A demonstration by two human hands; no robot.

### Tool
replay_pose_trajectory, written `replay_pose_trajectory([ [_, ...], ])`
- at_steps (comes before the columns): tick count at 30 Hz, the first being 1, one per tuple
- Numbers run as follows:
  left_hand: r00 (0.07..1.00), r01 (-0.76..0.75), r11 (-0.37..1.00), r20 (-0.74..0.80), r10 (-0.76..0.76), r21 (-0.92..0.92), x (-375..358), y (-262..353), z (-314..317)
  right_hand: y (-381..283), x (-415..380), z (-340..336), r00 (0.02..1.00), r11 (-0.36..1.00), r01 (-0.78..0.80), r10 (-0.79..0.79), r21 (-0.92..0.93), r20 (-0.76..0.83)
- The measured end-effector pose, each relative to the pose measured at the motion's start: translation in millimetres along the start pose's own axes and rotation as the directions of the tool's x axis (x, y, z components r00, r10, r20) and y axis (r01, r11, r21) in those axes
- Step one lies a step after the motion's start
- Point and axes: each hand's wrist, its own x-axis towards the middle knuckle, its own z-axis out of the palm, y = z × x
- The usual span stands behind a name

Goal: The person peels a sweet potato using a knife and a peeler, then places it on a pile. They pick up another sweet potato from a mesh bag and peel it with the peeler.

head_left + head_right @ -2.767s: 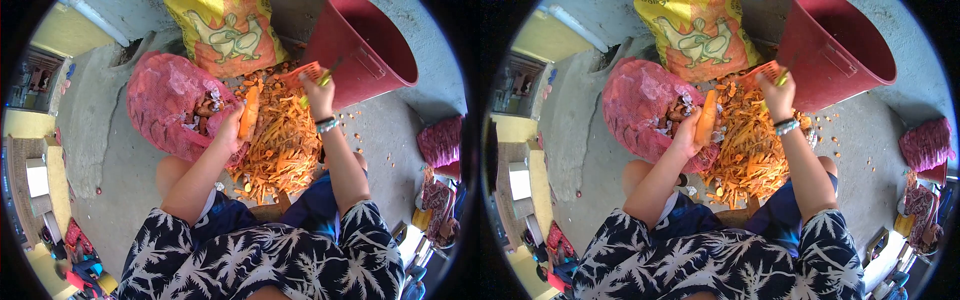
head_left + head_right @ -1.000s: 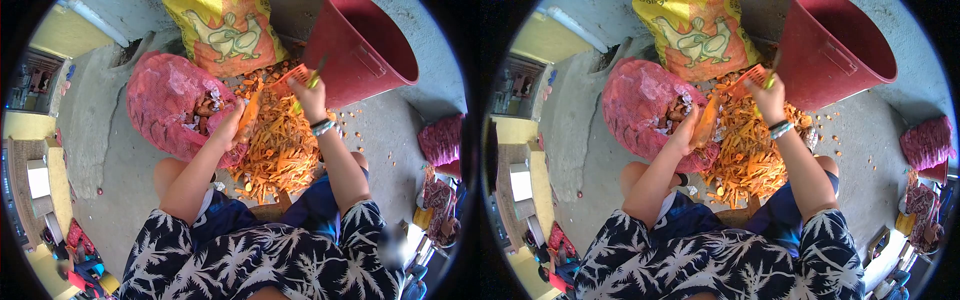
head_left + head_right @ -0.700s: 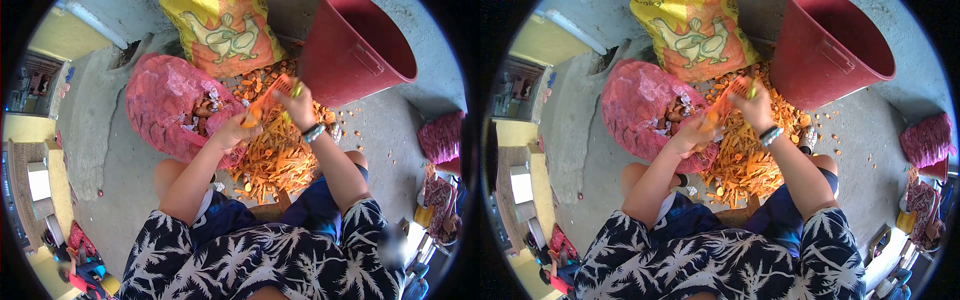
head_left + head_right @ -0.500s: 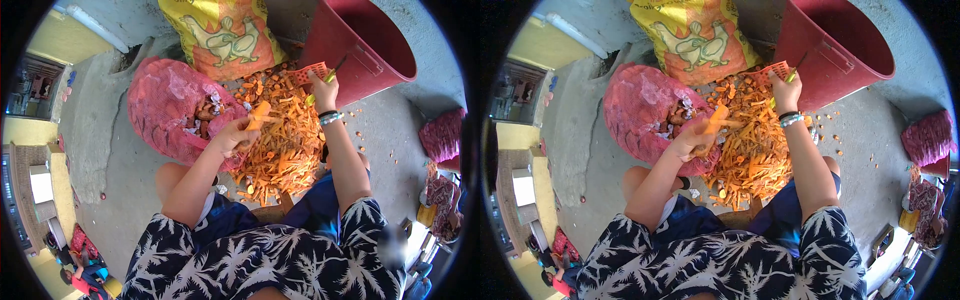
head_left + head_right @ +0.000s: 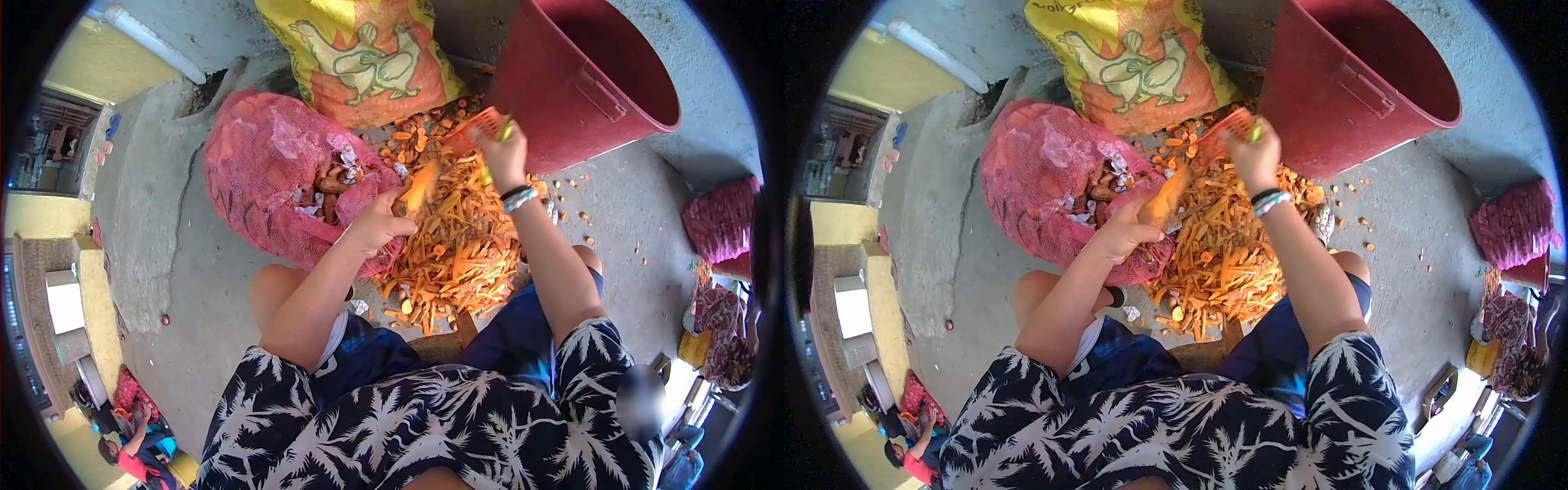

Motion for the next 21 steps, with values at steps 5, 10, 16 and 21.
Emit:
replay_pose_trajectory([
  [5, 0.998, 0.044, 0.992, -0.049, -0.05, -0.119, 2, -2, -13, 2, 17, -15, 0.985, 0.981, -0.055, 0.084, 0.186, -0.148],
  [10, 0.991, 0.019, 0.983, -0.127, -0.043, -0.183, 5, -3, -4, -18, -49, 21, 0.978, 0.983, 0.127, -0.147, 0.135, 0.146],
  [16, 0.996, 0.066, 0.959, 0.07, -0.048, -0.275, 2, -4, -11, -21, -14, 4, 0.993, 0.991, -0.093, 0.086, 0.098, 0.079],
  [21, 0.986, 0.129, 0.866, 0.154, -0.061, -0.483, -8, 13, -5, 2, 26, -28, 0.983, 0.957, 0.022, 0.032, 0.289, -0.18],
])
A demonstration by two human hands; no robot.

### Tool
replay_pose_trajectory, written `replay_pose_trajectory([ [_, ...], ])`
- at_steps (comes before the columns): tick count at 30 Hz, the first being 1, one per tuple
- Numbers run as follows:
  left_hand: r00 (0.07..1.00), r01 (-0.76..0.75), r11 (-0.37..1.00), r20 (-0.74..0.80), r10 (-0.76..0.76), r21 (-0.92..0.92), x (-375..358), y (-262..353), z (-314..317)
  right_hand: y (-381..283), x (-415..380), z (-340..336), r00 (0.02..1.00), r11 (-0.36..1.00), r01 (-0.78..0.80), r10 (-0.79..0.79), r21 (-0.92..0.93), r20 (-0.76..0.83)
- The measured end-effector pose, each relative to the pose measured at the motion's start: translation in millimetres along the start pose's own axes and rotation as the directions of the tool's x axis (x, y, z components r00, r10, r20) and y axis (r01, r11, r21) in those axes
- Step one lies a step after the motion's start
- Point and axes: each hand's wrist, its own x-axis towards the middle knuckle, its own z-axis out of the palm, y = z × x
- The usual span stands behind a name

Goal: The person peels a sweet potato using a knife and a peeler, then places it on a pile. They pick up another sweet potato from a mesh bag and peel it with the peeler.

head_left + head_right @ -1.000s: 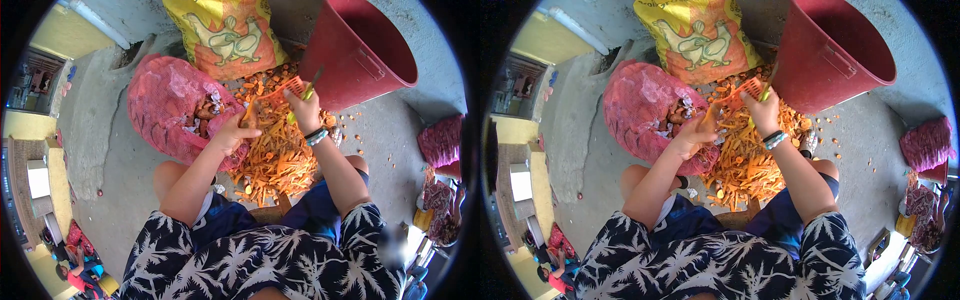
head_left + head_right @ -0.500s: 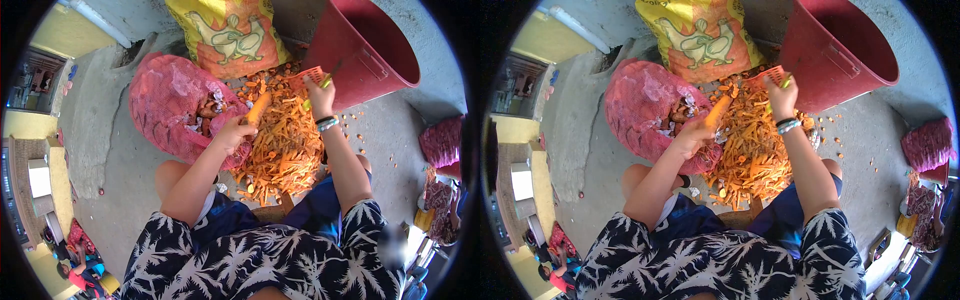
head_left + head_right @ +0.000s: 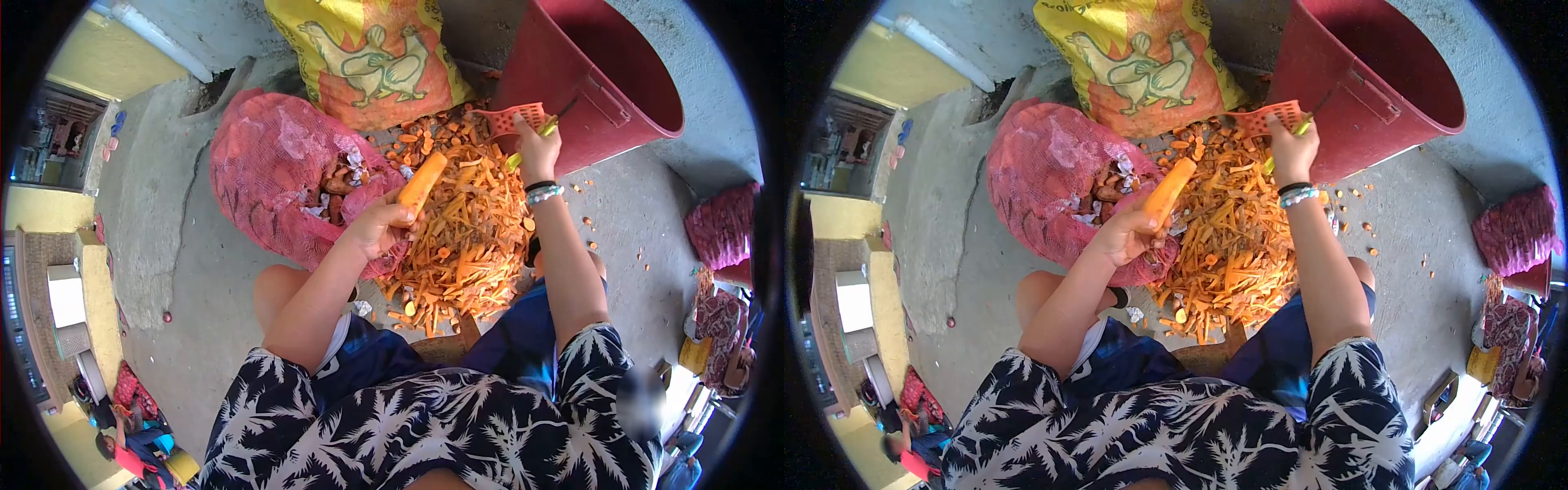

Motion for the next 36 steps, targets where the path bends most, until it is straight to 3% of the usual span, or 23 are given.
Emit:
replay_pose_trajectory([
  [2, 0.992, -0.016, 0.995, -0.12, 0.027, 0.094, 3, -1, -2, -18, -30, 14, 0.985, 0.984, -0.073, 0.097, -0.163, 0.141],
  [3, 0.992, -0.018, 0.996, -0.12, 0.029, 0.089, 4, -2, -1, -20, -51, 20, 0.951, 0.994, -0.065, 0.088, -0.087, 0.296],
  [6, 0.995, 0.001, 0.991, -0.101, 0.013, 0.137, 3, 0, 2, -22, -79, 27, 0.877, 0.966, 0.099, 0.03, -0.241, 0.479],
  [8, 0.995, 0.03, 0.99, 0.093, -0.043, 0.135, 0, 4, 1, -2, -48, 23, 0.953, 0.966, 0.125, -0.053, -0.227, 0.299],
  [9, 0.994, 0.032, 0.99, 0.096, -0.046, 0.138, -1, 5, 1, 1, -26, 15, 0.984, 0.949, 0.111, -0.062, -0.295, 0.168],
  [10, 0.993, -0.006, 0.978, 0.117, -0.019, 0.209, -4, 5, 2, 18, 1, 1, 0.954, 0.858, 0.295, -0.288, -0.421, 0.083],
  [11, 0.99, -0.045, 0.959, 0.139, 0.006, 0.28, -7, 6, 2, 23, 18, -10, 0.947, 0.838, 0.253, -0.318, -0.483, -0.055],
  [12, 0.99, -0.046, 0.957, 0.14, 0.005, 0.288, -7, 6, 3, 14, 17, -10, 0.98, 0.967, 0.115, -0.148, -0.226, -0.131],
  [15, 0.999, -0.047, 0.939, -0.005, 0.052, 0.341, -3, 4, 2, -1, -12, 7, 0.995, 0.967, 0.064, -0.081, -0.247, -0.058],
  [16, 0.999, -0.047, 0.941, -0.005, 0.052, 0.336, 2, 0, 0, -8, -29, 15, 0.994, 0.99, 0.1, -0.097, -0.1, 0.043],
  [18, 0.944, -0.131, 0.662, -0.111, 0.31, 0.738, 12, -10, -5, -15, -45, 20, 0.983, 0.997, 0.064, -0.057, -0.034, 0.177],
  [19, 0.944, -0.131, 0.664, -0.112, 0.31, 0.736, 13, -12, -6, -19, -45, 21, 0.982, 0.997, 0.063, -0.055, -0.037, 0.18],
  [21, 0.885, -0.076, 0.086, 0.027, 0.465, 0.993, 13, -13, -5, -24, -43, 22, 0.955, 0.985, -0.035, 0.084, -0.172, 0.286],
  [22, 0.886, -0.075, 0.083, 0.028, 0.463, 0.994, 12, -13, -3, -21, -40, 21, 0.955, 0.985, -0.036, 0.084, -0.17, 0.283],
  [24, 0.855, -0.05, -0.076, 0.082, 0.513, 0.996, 12, -14, 3, -18, -29, 17, 0.947, 0.774, 0.3, -0.168, -0.557, 0.275],
  [26, 0.836, -0.035, -0.083, 0.075, 0.544, 0.996, 9, -15, 7, -27, -13, 10, 0.934, 0.735, 0.307, -0.353, -0.605, 0.045],
  [28, 0.811, -0.013, -0.093, 0.065, 0.581, 0.996, 9, -15, 4, -28, -5, 6, 0.949, 0.818, 0.285, -0.313, -0.5, 0.029],
  [30, 0.813, -0.044, -0.092, 0.089, 0.576, 0.995, 13, -19, -4, -18, -18, 13, 0.944, 0.905, 0.322, -0.284, -0.278, 0.169],
  [31, 0.813, -0.045, -0.094, 0.091, 0.574, 0.995, 13, -17, -2, -17, -34, 22, 0.962, 0.954, 0.243, -0.213, -0.174, 0.173],
  [32, 0.864, -0.062, 0.029, 0.039, 0.501, 0.998, 13, -15, 0, -18, -42, 22, 0.953, 0.941, 0.221, -0.153, -0.255, 0.262],
  [33, 0.909, -0.065, 0.153, -0.005, 0.417, 0.986, 12, -14, 1, -20, -39, 21, 0.951, 0.89, 0.276, -0.2, -0.364, 0.234],
  [34, 0.91, -0.065, 0.154, -0.004, 0.414, 0.986, 12, -15, 1, -23, -33, 19, 0.945, 0.823, 0.321, -0.249, -0.469, 0.212],
  [36, 0.901, -0.208, 0.312, 0.057, 0.429, 0.927, 10, -16, 1, -31, -11, 9, 0.924, 0.794, 0.34, -0.382, -0.504, 0.021],
])
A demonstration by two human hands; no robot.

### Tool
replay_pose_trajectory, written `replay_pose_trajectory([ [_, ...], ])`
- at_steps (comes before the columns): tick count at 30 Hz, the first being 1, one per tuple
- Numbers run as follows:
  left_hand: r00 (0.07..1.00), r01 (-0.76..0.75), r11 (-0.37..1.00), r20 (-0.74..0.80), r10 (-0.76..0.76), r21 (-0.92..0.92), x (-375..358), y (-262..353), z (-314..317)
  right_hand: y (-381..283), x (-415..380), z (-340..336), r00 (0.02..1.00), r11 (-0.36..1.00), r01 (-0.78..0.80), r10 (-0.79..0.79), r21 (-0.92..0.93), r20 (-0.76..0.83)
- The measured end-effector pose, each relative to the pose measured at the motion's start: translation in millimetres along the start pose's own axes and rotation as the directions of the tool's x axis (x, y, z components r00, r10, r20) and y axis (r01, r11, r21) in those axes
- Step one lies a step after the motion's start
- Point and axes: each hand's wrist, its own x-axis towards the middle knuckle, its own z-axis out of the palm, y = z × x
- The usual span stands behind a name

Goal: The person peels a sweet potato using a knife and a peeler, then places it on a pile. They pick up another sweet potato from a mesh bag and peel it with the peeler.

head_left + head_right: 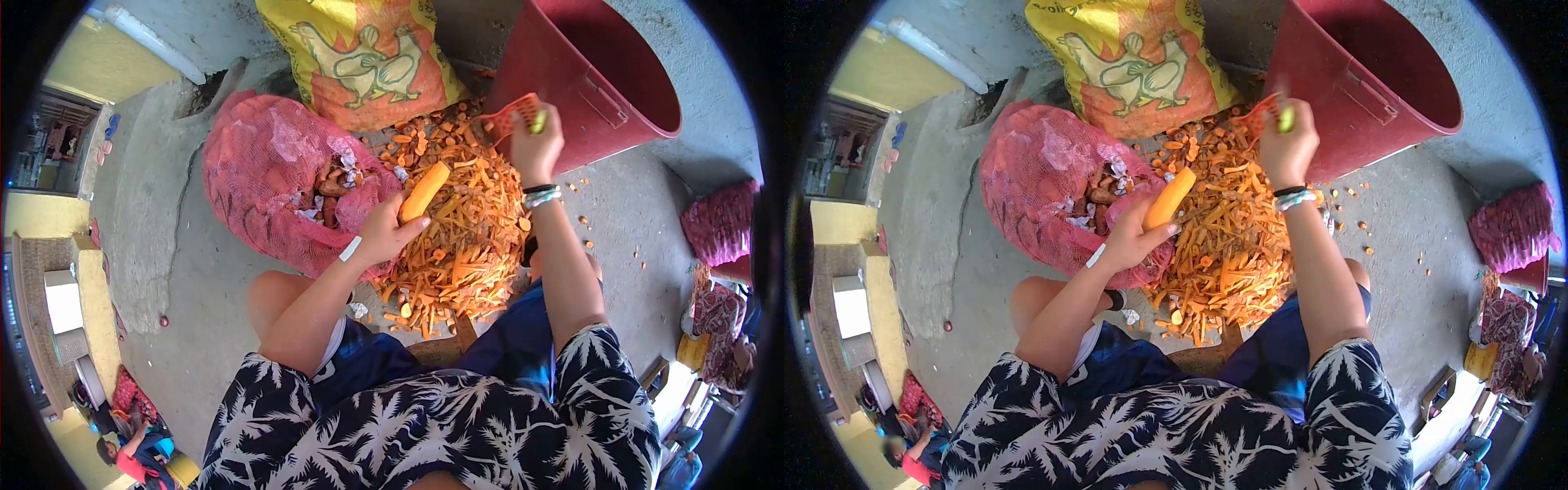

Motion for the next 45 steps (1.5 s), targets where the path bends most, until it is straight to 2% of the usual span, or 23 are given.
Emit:
replay_pose_trajectory([
  [1, 1.0, -0.002, 1.0, -0.005, 0.002, 0.002, 1, -3, -1, 1, 6, -2, 0.994, 0.974, -0.114, 0.111, 0.196, 0.026],
  [4, 0.999, 0.035, 0.999, 0.017, -0.035, 0.001, 3, -6, -2, 0, -20, 7, 0.982, 0.932, -0.069, 0.0, 0.356, 0.19],
  [6, 0.999, 0.041, 0.995, 0.008, -0.042, 0.088, 4, 3, -1, -11, -37, 8, 0.927, 0.989, 0.031, -0.084, 0.148, 0.367],
  [9, 0.998, 0.039, 0.932, -0.056, -0.02, 0.359, 5, 8, 1, -18, -13, -1, 0.974, 0.976, 0.217, -0.215, -0.019, 0.073],
  [10, 0.998, 0.04, 0.932, -0.061, -0.02, 0.36, 4, 9, 1, -11, -2, -4, 0.988, 0.988, 0.155, -0.154, -0.019, 0.024],
  [13, 0.986, 0.009, 0.86, -0.146, 0.076, 0.51, 3, 10, -1, -10, 0, -9, 0.997, 0.999, -0.006, 0.002, 0.042, 0.077],
  [16, 0.933, -0.107, 0.809, -0.222, 0.282, 0.579, 7, 15, -7, -15, -6, -9, 0.993, 0.998, 0.052, -0.054, 0.018, 0.101],
  [19, 0.922, -0.188, 0.966, -0.307, 0.235, 0.175, 10, 25, -17, -5, 1, -11, 0.994, 0.997, -0.025, 0.017, 0.073, 0.104],
  [20, 0.921, -0.19, 0.966, -0.308, 0.237, 0.177, 12, 21, -19, -1, 3, -9, 0.989, 0.983, -0.1, 0.082, 0.152, 0.12],
  [22, 0.932, -0.134, 0.91, -0.362, -0.019, -0.393, 21, -3, -26, 1, 2, -6, 0.991, 0.972, -0.093, 0.069, 0.215, 0.114],
  [24, 0.927, -0.075, 0.892, -0.361, -0.103, -0.446, 25, -43, -18, -4, -4, -2, 0.979, 0.967, -0.154, 0.122, 0.204, 0.162],
  [26, 0.881, 0.353, 0.915, -0.261, -0.395, -0.194, 25, -83, 6, -7, -9, -3, 0.975, 0.972, -0.138, 0.099, 0.192, 0.199],
  [28, 0.916, 0.388, 0.822, -0.273, -0.294, 0.417, 10, -148, 23, -5, -8, 0, 0.972, 0.977, -0.117, 0.075, 0.18, 0.223],
  [30, 0.897, 0.441, 0.766, -0.245, -0.367, 0.468, -19, -172, 41, 1, -12, 4, 0.956, 0.954, -0.126, 0.044, 0.272, 0.289],
  [34, 0.827, 0.548, 0.707, -0.159, -0.54, 0.447, -5, -198, 61, 8, -29, 16, 0.922, 0.987, -0.043, -0.02, 0.153, 0.387],
  [36, 0.806, 0.546, 0.707, -0.051, -0.59, 0.45, 13, -200, 68, 5, -41, 13, 0.795, 0.994, -0.104, 0.073, 0.017, 0.602],
  [38, 0.893, 0.057, 0.445, 0.154, -0.423, 0.894, 29, -190, 79, -9, -49, 9, 0.771, 0.996, -0.047, 0.086, -0.078, 0.632],
  [39, 0.908, -0.159, 0.354, 0.277, -0.315, 0.922, 36, -203, 84, -6, -53, 9, 0.756, 0.996, -0.037, 0.084, -0.085, 0.649],
  [40, 0.904, -0.166, 0.359, 0.287, -0.317, 0.918, 47, -227, 90, -4, -54, 11, 0.743, 0.996, -0.028, 0.08, -0.089, 0.665],
  [41, 0.859, -0.422, 0.056, 0.418, -0.296, 0.905, 61, -259, 98, -6, -53, 9, 0.735, 0.994, -0.073, 0.111, -0.085, 0.669],
  [42, 0.818, -0.537, -0.099, 0.487, -0.307, 0.838, 70, -294, 105, -5, -51, 8, 0.737, 0.992, -0.083, 0.126, -0.095, 0.664],
  [43, 0.771, -0.63, -0.248, 0.554, -0.315, 0.736, 79, -328, 113, -2, -50, 6, 0.748, 0.994, -0.086, 0.109, -0.068, 0.655],
  [45, 0.824, -0.423, -0.66, 0.567, 0.006, 0.621, 91, -402, 125, -8, -47, -3, 0.757, 0.997, -0.068, 0.079, -0.043, 0.649],
])
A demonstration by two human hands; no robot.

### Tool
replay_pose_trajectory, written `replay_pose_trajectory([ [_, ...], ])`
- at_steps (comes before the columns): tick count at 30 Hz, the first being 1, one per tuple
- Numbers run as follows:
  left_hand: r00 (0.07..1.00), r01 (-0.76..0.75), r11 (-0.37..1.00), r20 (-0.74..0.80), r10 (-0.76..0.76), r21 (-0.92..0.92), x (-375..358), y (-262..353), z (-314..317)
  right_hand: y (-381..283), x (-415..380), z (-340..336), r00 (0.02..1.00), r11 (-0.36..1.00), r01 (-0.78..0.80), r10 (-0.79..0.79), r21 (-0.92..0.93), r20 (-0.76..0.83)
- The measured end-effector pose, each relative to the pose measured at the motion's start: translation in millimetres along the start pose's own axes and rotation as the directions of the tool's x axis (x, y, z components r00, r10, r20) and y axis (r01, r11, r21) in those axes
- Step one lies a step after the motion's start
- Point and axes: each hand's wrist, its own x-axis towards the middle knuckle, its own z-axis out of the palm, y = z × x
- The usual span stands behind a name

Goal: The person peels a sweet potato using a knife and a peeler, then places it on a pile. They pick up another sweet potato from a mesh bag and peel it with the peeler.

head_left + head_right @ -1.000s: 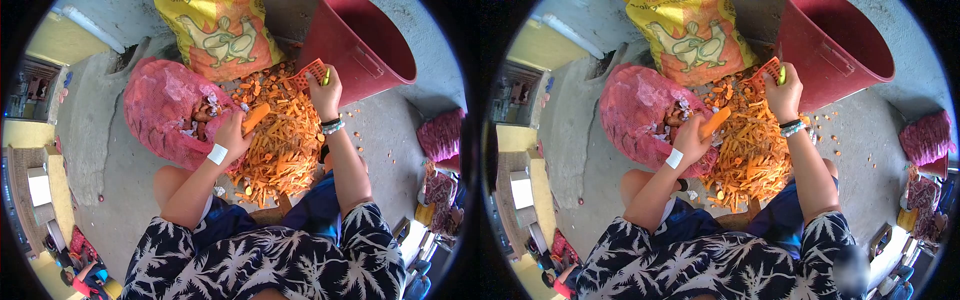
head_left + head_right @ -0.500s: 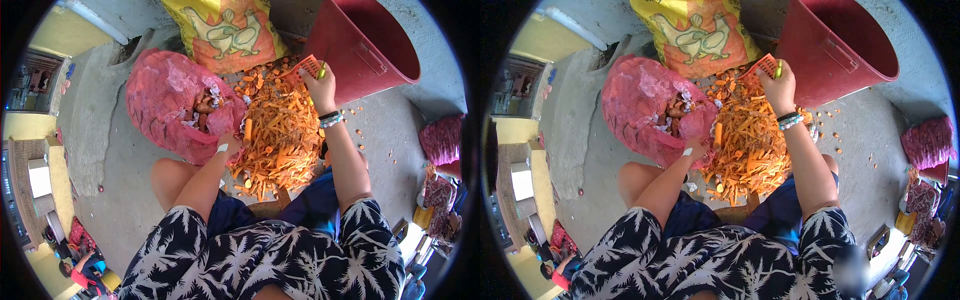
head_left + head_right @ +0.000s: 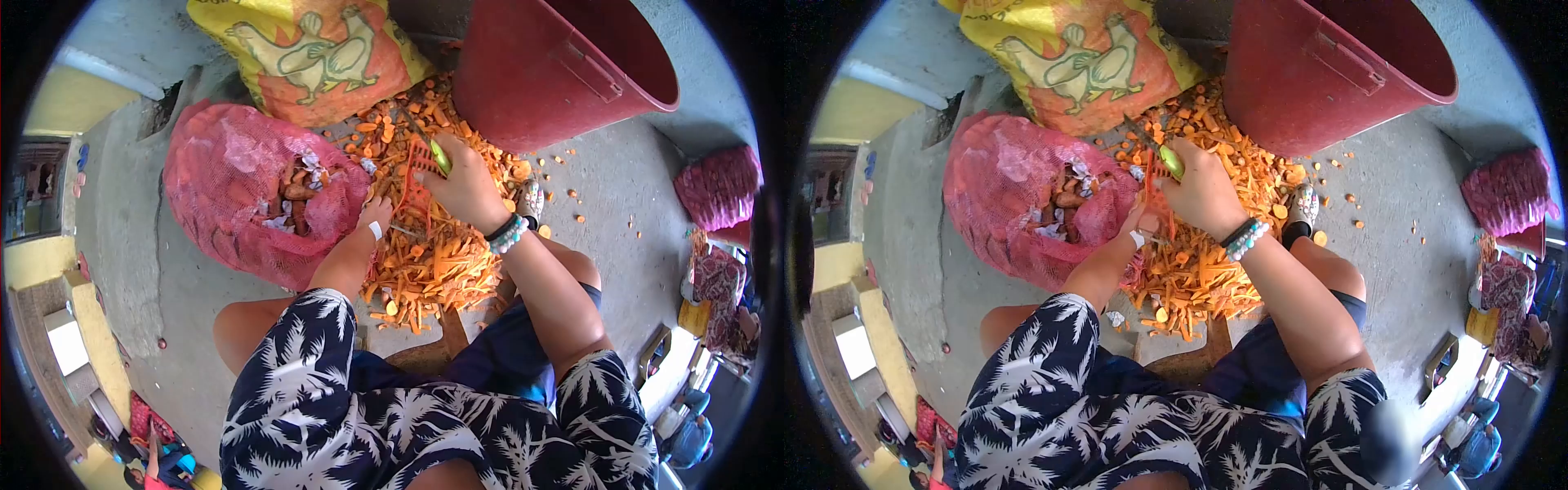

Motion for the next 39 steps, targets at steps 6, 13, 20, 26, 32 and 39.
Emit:
replay_pose_trajectory([
  [6, 0.981, -0.026, 0.752, 0.129, 0.146, -0.658, -40, -118, -95, 6, 2, -9, 0.999, 0.999, -0.031, 0.031, -0.025, -0.016],
  [13, 0.825, 0.232, 0.583, 0.475, 0.306, -0.779, -83, -137, -120, 0, -8, -12, 0.995, 0.997, 0.051, -0.057, -0.065, -0.086],
  [20, 0.853, 0.522, 0.003, 0.521, 0.036, -0.853, -160, -271, -195, -3, -36, -28, 0.971, 0.989, 0.145, -0.146, -0.016, -0.189],
  [26, 0.871, 0.238, -0.957, 0.472, 0.136, -0.164, -226, -308, -329, -64, -118, -52, 0.966, 0.892, 0.07, 0.051, 0.447, -0.252],
  [32, 0.828, 0.015, -0.979, 0.551, -0.101, -0.202, -217, -246, -375, -30, -165, 1, 0.922, 0.792, 0.042, 0.204, 0.609, -0.328],
  [39, 0.807, 0.168, -0.911, 0.583, -0.092, -0.376, -211, -232, -386, -23, -134, -9, 0.914, 0.974, 0.06, 0.035, 0.22, -0.403],
])
